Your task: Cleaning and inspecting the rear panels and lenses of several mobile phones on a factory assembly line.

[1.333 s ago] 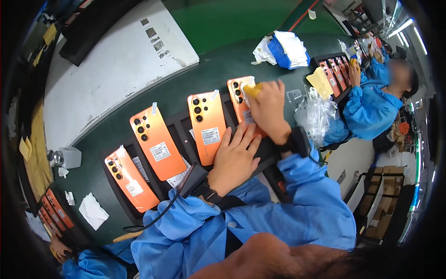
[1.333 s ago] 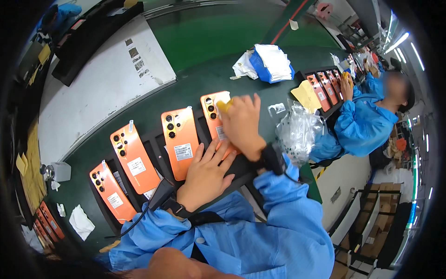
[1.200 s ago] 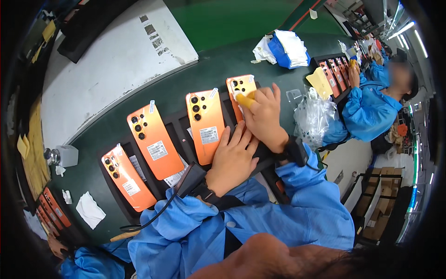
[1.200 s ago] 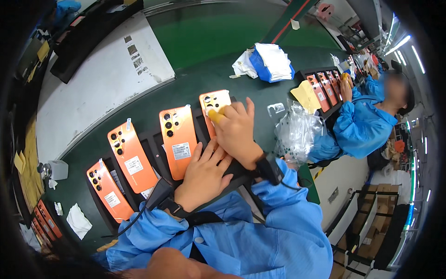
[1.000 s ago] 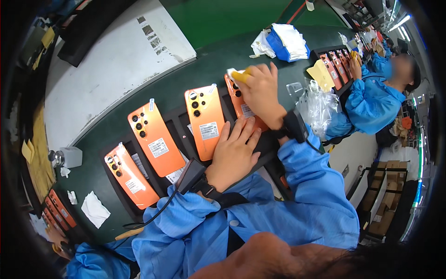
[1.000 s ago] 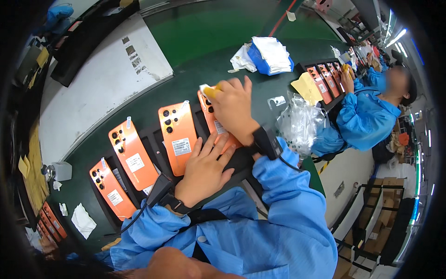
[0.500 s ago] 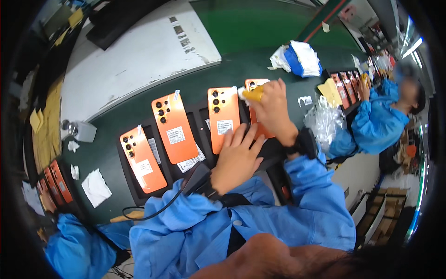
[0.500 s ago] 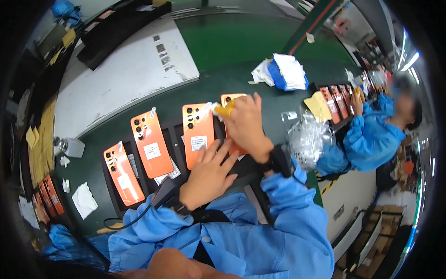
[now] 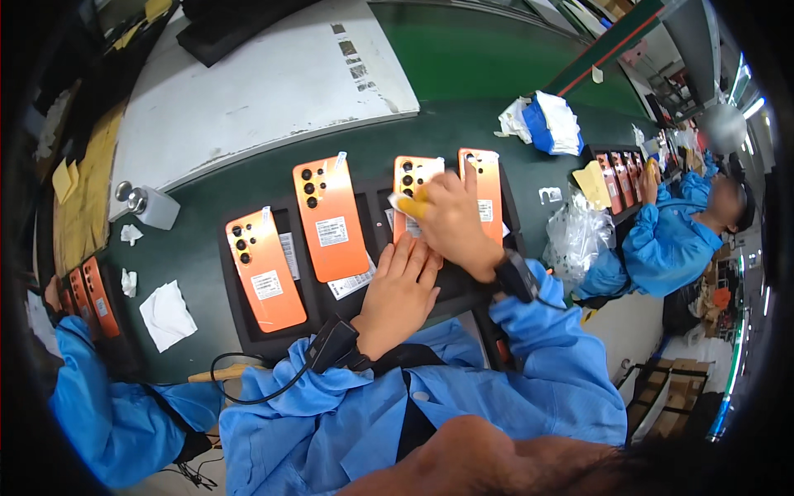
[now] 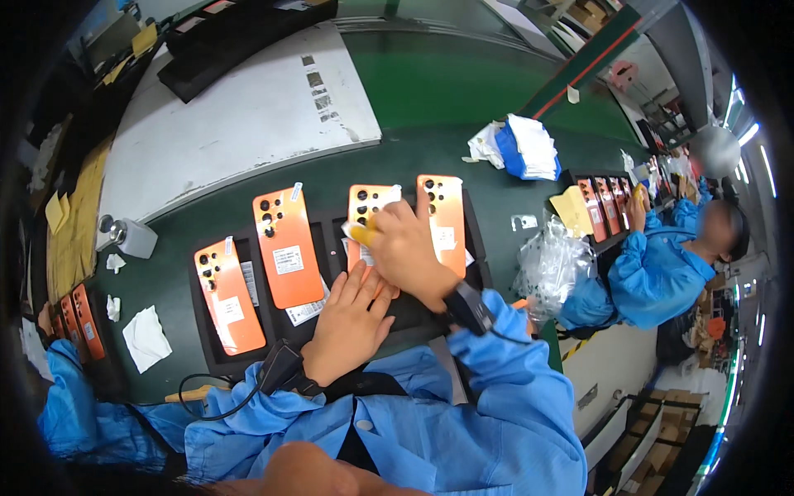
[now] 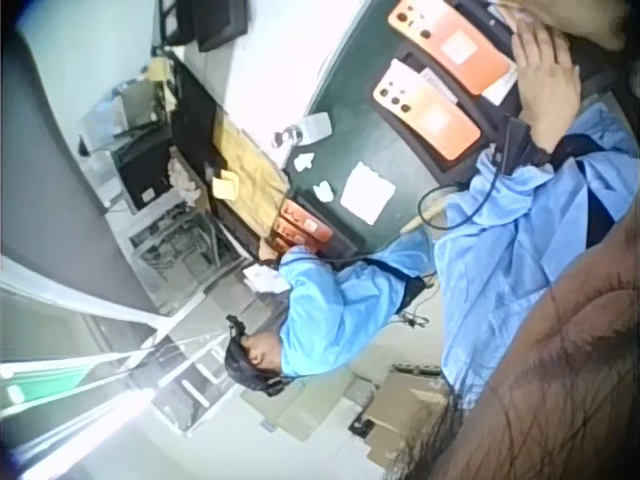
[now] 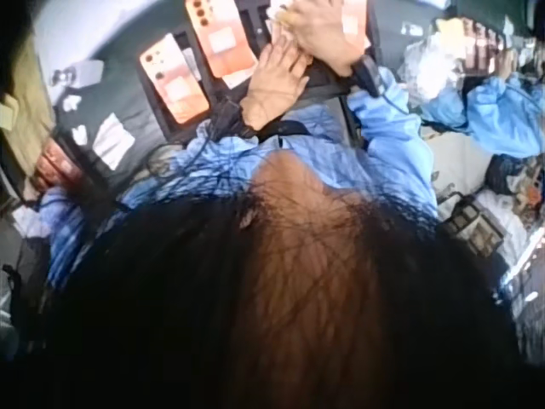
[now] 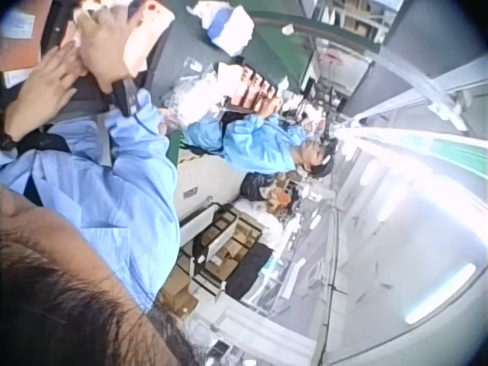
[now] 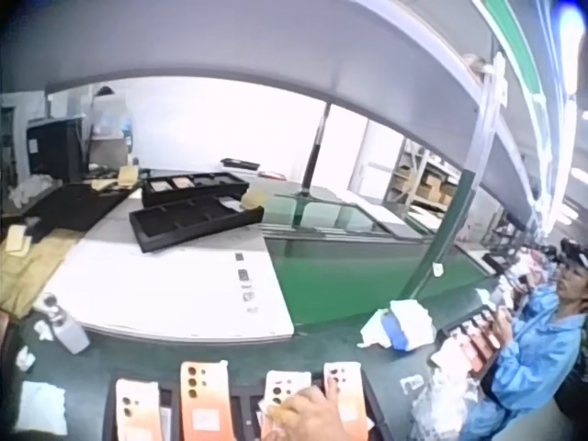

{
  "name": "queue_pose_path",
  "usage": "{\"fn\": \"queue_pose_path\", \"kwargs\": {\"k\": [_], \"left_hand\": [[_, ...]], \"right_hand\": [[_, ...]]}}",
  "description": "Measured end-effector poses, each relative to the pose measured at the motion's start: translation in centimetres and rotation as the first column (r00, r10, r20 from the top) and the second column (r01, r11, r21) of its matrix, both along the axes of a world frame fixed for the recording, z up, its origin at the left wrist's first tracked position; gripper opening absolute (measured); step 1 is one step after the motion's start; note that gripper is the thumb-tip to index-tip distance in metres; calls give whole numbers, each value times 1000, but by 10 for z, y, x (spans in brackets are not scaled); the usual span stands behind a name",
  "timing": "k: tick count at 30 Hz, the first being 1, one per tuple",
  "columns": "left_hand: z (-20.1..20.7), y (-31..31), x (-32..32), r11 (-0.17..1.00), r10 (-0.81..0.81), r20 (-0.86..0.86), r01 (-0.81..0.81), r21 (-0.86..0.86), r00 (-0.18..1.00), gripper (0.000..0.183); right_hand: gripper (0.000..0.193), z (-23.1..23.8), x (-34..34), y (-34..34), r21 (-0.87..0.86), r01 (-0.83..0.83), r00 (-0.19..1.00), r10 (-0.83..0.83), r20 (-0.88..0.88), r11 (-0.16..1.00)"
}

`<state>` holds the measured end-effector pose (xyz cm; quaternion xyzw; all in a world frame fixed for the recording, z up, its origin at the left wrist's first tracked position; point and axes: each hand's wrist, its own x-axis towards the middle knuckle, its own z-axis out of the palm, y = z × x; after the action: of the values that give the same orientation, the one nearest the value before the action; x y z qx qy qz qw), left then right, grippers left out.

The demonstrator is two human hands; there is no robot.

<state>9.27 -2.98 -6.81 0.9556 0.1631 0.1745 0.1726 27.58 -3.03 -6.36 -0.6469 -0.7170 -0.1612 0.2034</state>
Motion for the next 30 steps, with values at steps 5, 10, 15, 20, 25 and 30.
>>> {"fn": "queue_pose_path", "kwargs": {"k": [5,10,15,20,25,30], "left_hand": [[-2,6,-4,1000,13,17,-13,27,1000,55],[-3,1,6,1000,-8,29,9,-21,1000,54],[-3,3,-1,1000,5,33,-5,7,999,51],[-7,0,3,999,10,17,-11,36,1000,53],[-8,4,0,999,12,56,-14,31,998,53],[-8,0,5,999,34,46,-35,26,998,51]], "right_hand": [[19,14,11,47,-5,97,995,-97,-17,995],[20,7,4,6,-83,58,998,-57,7,995],[18,21,13,45,-22,173,984,-172,44,985],[18,3,-5,0,37,157,987,-159,37,987],[14,14,7,33,42,281,955,-284,89,959],[10,-2,-7,1,53,262,963,-265,50,964]]}}
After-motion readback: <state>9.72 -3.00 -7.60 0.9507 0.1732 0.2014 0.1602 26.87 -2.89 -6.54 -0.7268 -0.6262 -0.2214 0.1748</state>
